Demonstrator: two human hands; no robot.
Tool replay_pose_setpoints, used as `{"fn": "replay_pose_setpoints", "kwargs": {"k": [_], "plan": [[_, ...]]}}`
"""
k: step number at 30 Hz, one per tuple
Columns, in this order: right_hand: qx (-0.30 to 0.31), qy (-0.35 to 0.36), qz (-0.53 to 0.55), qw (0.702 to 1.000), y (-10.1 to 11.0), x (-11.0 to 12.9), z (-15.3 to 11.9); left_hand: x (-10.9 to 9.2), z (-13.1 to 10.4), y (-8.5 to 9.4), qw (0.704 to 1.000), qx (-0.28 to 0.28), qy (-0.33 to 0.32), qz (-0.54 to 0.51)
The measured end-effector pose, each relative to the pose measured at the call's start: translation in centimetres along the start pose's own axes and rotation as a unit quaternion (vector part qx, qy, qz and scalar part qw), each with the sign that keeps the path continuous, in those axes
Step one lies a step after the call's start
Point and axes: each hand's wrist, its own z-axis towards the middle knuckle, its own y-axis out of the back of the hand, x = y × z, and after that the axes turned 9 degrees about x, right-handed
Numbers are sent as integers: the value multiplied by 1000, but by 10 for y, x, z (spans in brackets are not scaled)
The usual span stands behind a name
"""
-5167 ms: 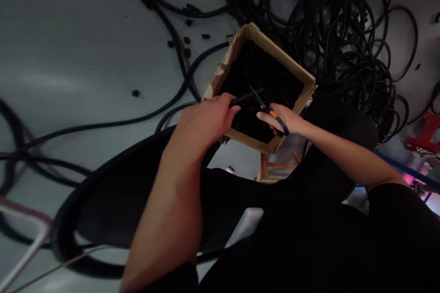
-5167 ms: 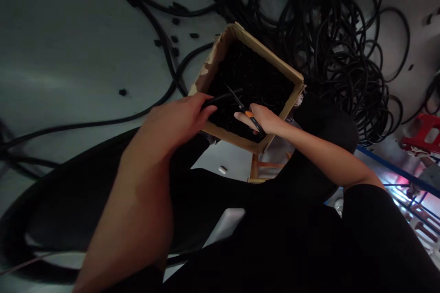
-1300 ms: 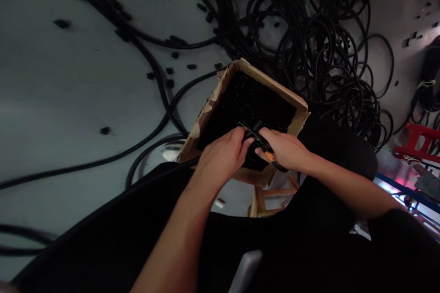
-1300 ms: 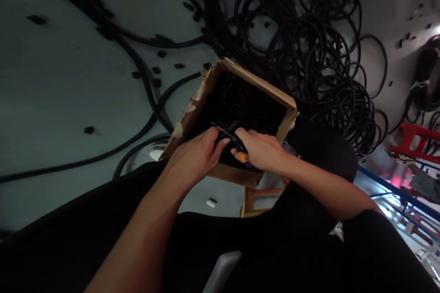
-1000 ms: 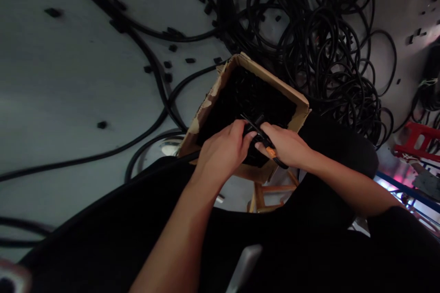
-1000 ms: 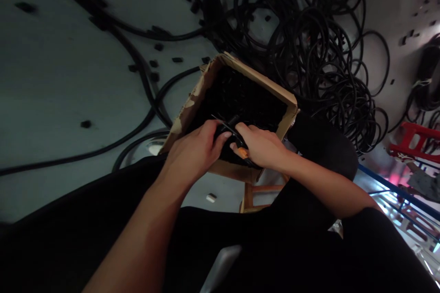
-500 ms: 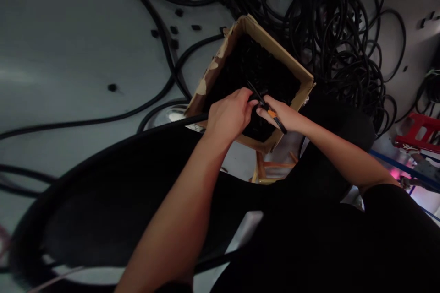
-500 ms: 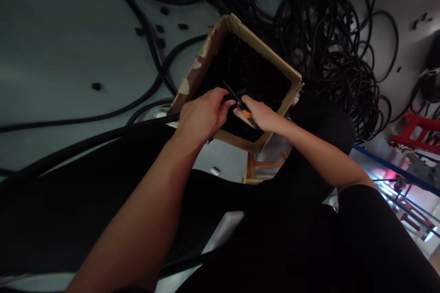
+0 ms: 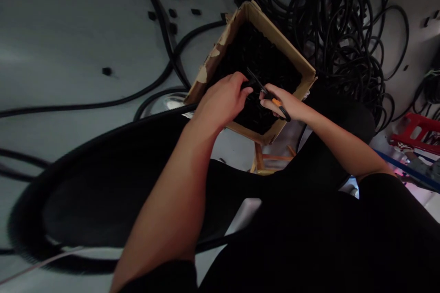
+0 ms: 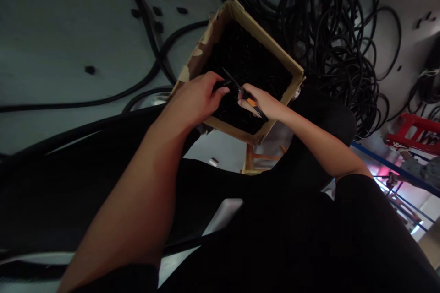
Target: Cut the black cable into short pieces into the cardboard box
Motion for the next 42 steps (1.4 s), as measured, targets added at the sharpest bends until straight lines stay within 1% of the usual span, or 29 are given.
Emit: {"fn": "replay_pose_setpoints", "kwargs": {"k": [2, 4, 7, 10, 12, 15, 17, 20, 23, 26, 30, 33, 37, 42], "plan": [[22, 38, 41, 998, 2, -3, -2, 1, 0, 0, 1000, 5, -8, -10], [26, 57, 60, 996, 4, -3, -4, 0, 0, 0, 1000, 11, -12, -15], [15, 40, 53, 998, 6, 0, -6, -3, 0, -1, 1000, 14, -5, -18], [-5, 27, 54, 998, 6, 1, -9, -3, 1, 0, 1000, 7, 19, -10], [-2, 32, 72, 997, 6, -1, -12, 0, 2, 1, 999, -2, 36, -10], [18, 37, 87, 995, 7, -6, -16, 6, 5, 1, 999, -22, 44, -18], [17, 42, 73, 996, 8, -11, -17, 8, 7, 1, 998, -32, 42, -21], [0, 56, 5, 998, 9, -20, -12, 7, 7, 0, 999, -25, 30, -14], [-17, 44, -68, 997, 7, -25, -3, 1, 5, -1, 1000, -15, 21, -12], [-21, 30, -86, 996, 3, -23, 6, -4, 5, -2, 999, -18, 34, -16], [-38, 30, -56, 997, -1, -17, 12, -9, 8, -4, 999, -24, 39, -26], [-39, 21, -22, 999, -2, -15, 12, -12, 8, -3, 998, -30, 34, -37], [-36, 25, 9, 999, -4, -13, 7, -16, 4, 0, 999, -21, 46, -11], [-38, 35, 7, 999, -5, -10, 1, -14, 1, 1, 999, -19, 49, 13]]}}
